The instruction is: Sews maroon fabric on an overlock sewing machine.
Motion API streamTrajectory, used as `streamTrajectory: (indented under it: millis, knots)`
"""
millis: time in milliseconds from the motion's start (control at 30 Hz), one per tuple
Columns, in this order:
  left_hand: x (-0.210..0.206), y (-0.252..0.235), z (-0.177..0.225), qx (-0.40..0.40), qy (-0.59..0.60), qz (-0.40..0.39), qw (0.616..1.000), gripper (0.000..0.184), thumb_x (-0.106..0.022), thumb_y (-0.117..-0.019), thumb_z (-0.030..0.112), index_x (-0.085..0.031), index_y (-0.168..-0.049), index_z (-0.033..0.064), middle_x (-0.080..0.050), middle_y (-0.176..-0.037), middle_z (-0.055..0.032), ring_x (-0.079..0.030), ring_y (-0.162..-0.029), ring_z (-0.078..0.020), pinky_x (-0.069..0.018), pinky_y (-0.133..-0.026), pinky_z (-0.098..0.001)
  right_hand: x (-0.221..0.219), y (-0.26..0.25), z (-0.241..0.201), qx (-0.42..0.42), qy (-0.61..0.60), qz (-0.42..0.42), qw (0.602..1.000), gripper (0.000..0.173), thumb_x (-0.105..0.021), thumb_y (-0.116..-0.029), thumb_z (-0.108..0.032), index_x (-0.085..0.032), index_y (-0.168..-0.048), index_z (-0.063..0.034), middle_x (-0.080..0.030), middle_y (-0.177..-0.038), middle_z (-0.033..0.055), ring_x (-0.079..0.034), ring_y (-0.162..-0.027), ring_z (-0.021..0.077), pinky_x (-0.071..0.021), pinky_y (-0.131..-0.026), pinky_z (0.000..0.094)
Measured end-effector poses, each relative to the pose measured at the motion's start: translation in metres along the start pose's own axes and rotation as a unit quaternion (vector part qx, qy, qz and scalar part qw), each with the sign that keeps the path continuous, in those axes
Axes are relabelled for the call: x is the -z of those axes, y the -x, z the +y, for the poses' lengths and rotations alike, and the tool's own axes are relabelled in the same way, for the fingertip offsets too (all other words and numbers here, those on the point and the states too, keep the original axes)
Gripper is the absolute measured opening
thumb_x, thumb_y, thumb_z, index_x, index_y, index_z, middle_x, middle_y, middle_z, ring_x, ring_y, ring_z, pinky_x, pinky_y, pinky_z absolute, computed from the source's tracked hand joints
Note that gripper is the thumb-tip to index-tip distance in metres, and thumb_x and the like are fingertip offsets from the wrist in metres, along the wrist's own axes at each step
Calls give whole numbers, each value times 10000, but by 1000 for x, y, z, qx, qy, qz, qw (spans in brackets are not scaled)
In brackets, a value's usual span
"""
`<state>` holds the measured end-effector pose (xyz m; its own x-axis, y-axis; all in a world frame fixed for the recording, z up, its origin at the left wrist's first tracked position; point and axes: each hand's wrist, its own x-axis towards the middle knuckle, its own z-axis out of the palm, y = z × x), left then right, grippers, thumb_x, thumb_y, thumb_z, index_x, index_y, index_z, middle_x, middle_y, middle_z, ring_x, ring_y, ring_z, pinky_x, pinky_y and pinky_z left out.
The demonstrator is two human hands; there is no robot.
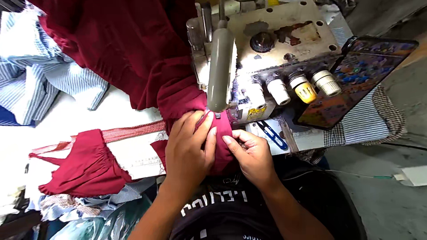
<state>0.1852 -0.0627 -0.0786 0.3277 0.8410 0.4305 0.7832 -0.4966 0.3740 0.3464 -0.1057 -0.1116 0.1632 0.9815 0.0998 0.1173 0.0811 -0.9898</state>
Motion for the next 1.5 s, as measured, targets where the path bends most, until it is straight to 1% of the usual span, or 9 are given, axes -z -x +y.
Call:
streamTrajectory:
  millis: [333,467,700,867,1000,1067,1133,1267,1500]
  knots:
    - [11,7,18,-18,-43,22,999,289,-637,-981,310,-773,-1161,129,-703,-1280,-48,-603,-1233,-246,-455,-1018,-442,-4,6,1,-24,-44,5,999,99,-671,-955,-62,-747,-951,2,-729,-781,29,-681,-684,46,-584,-635,197]
    - [0,13,9,-7,-22,0,1000,355,-570,-1015,306,-736,-1265,115,-665,-1386,-29,-566,-1346,-240,-426,-1139,-445,-6,5,-2,-23,-37,13,999,101,-689,-956,-80,-756,-937,-7,-737,-773,30,-693,-682,52,-594,-639,203]
    - [7,-11,-15,-32,33,-33,998,366,-577,-1001,303,-739,-1265,107,-716,-1283,-51,-648,-1177,-213,-488,-1002,-393,-6,2,-1,-9,14,26,1000,108,-716,-949,-144,-770,-910,-60,-731,-754,-7,-676,-681,24,-570,-638,189]
    - [5,-15,-35,-88,53,-41,994,390,-530,-1034,305,-706,-1307,88,-684,-1328,-92,-609,-1260,-241,-434,-1097,-443,-11,3,16,0,31,54,998,135,-751,-933,-199,-754,-854,-89,-708,-739,-20,-655,-664,35,-551,-619,218]
    - [-12,56,-4,-67,102,87,989,384,-644,-984,281,-632,-1343,147,-610,-1386,-83,-545,-1330,-245,-435,-1129,-446,-6,17,23,21,37,53,998,185,-741,-945,-182,-768,-1068,-46,-746,-831,-3,-687,-723,40,-597,-682,223]
    - [-34,104,14,-38,140,108,984,644,-754,-881,428,-482,-1444,275,-526,-1388,21,-493,-1320,-145,-396,-1136,-376,-6,28,11,18,28,32,999,389,-714,-960,-164,-644,-1314,-18,-687,-764,-17,-611,-633,29,-541,-600,210]
    - [-56,134,22,-4,136,108,985,921,-785,-817,531,-275,-1566,364,-377,-1542,52,-374,-1441,-146,-293,-1212,-439,-9,35,-5,52,6,10,999,356,-678,-968,-89,-643,-1305,21,-710,-830,13,-635,-680,33,-563,-636,209]
    - [-25,117,2,14,119,141,983,302,-657,-977,231,-671,-1263,138,-667,-1280,-75,-588,-1270,-240,-440,-1115,-475,-1,30,-28,102,56,-93,989,235,-557,-1006,-7,-750,-1138,-5,-762,-1094,72,-725,-959,78,-604,-878,236]
    - [53,60,4,-76,90,109,987,229,-567,-1007,262,-685,-1155,134,-708,-1020,-32,-671,-1011,-143,-445,-1087,-408,10,-6,-58,280,309,-39,908,179,-673,-958,-106,-809,-1036,-191,-691,-1059,78,-667,-858,168,-557,-651,289]
